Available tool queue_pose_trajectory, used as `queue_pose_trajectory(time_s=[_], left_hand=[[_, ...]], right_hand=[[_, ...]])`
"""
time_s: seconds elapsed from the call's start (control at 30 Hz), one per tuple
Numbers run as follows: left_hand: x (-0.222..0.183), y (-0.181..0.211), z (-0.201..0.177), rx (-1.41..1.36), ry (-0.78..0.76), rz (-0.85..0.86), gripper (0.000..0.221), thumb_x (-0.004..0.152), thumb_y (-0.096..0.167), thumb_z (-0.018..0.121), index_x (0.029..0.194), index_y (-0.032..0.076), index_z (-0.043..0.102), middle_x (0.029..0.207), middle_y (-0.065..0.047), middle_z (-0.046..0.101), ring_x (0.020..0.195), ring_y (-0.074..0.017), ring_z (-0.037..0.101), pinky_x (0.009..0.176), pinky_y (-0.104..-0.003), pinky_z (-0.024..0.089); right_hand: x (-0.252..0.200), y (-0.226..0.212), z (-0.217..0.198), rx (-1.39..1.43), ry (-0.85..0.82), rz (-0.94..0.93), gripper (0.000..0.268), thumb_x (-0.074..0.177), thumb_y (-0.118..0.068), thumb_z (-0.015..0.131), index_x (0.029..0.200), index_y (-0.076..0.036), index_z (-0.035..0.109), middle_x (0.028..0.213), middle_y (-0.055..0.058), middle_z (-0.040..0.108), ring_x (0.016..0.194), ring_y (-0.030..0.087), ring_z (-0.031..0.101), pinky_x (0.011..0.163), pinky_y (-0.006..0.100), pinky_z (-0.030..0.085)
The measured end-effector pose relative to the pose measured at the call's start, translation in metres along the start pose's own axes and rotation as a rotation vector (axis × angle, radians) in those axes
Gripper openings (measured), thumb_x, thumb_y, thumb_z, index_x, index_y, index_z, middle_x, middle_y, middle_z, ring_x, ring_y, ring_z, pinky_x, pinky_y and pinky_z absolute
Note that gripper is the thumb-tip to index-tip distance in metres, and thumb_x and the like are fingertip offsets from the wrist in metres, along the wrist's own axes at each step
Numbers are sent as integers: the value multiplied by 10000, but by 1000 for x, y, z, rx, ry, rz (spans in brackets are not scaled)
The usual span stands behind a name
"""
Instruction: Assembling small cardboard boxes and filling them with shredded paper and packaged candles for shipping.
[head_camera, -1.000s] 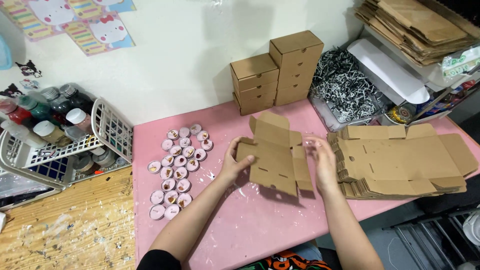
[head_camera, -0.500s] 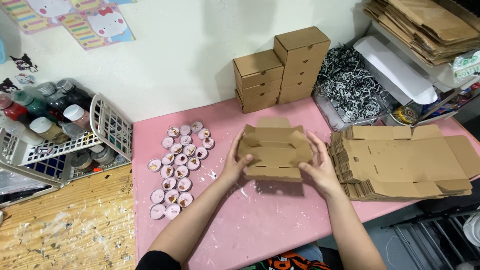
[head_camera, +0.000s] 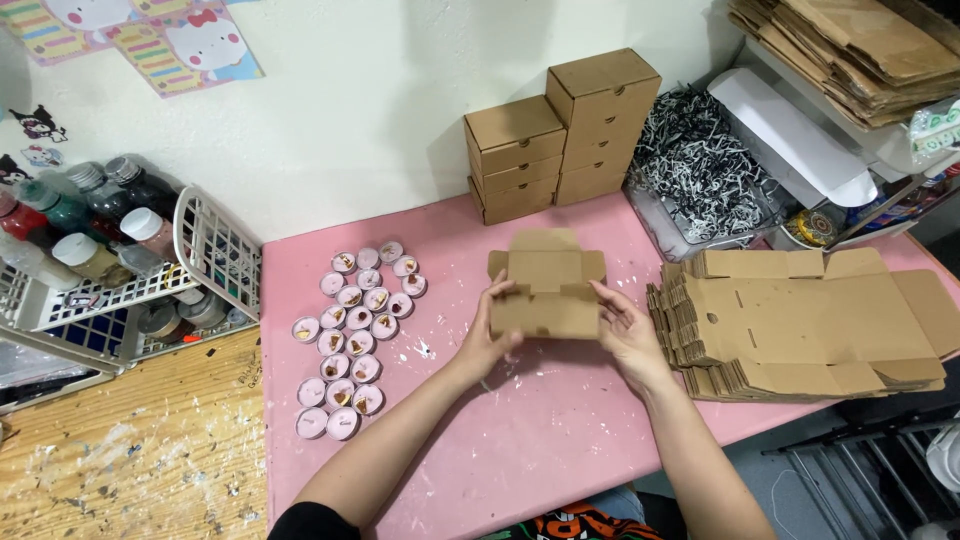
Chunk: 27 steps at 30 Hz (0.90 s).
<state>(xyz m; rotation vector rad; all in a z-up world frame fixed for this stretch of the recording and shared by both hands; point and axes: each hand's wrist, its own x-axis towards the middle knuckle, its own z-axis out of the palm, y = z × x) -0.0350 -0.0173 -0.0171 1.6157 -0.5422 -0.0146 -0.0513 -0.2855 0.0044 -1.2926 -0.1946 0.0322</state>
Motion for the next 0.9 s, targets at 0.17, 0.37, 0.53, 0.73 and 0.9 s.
queue_pose_trajectory(time_s=[0.17, 0.37, 0.53, 0.73, 0.9], left_hand=[[1, 3, 18, -113, 89, -168, 691, 982, 274, 619, 1550, 137, 250, 1637, -234, 240, 1551, -388, 247, 1253, -496, 268], [-4, 21, 27, 145, 111, 85, 731, 999, 159, 576, 1572, 79, 129, 1690, -237, 29, 1606, -394, 33, 1293, -485, 123], [-1, 15, 42, -210, 283, -140, 836, 979, 94, 581, 1560, 131, -20, 1613, -196, 126, 1539, -328, 146, 1224, -443, 219], [4, 22, 42, -673, 200, -418, 493, 985, 29, 538, 1455, 75, 396, 1267, -106, 626, 1125, -201, 650, 916, -340, 574], [2, 0, 50, -589, 354, -278, 360, 940, -58, 532, 1288, 33, 536, 1186, -94, 667, 1098, -157, 643, 947, -303, 538]], right_hand=[[1, 20, 2, -332, 67, 60, 502, 1118, -211, 427, 1604, -82, 444, 1577, 143, 453, 1429, 223, 436, 1176, 341, 356], [-15, -15, 42, 6, 68, 290, 832, 993, -130, 563, 1707, -285, 164, 1595, 143, 399, 1101, 406, 559, 764, 542, 480], [-16, -5, 48, -94, 173, -128, 872, 861, -14, 616, 1609, -150, 190, 1530, 173, 370, 1355, 246, 499, 1075, 371, 473], [-11, 8, 49, -81, 245, -68, 642, 928, -13, 635, 1497, -77, 346, 1358, 124, 563, 1233, 217, 582, 1013, 356, 507], [-5, 14, 52, 187, 239, 284, 362, 952, -14, 588, 1311, -24, 536, 1183, 104, 672, 1055, 236, 671, 864, 402, 579]])
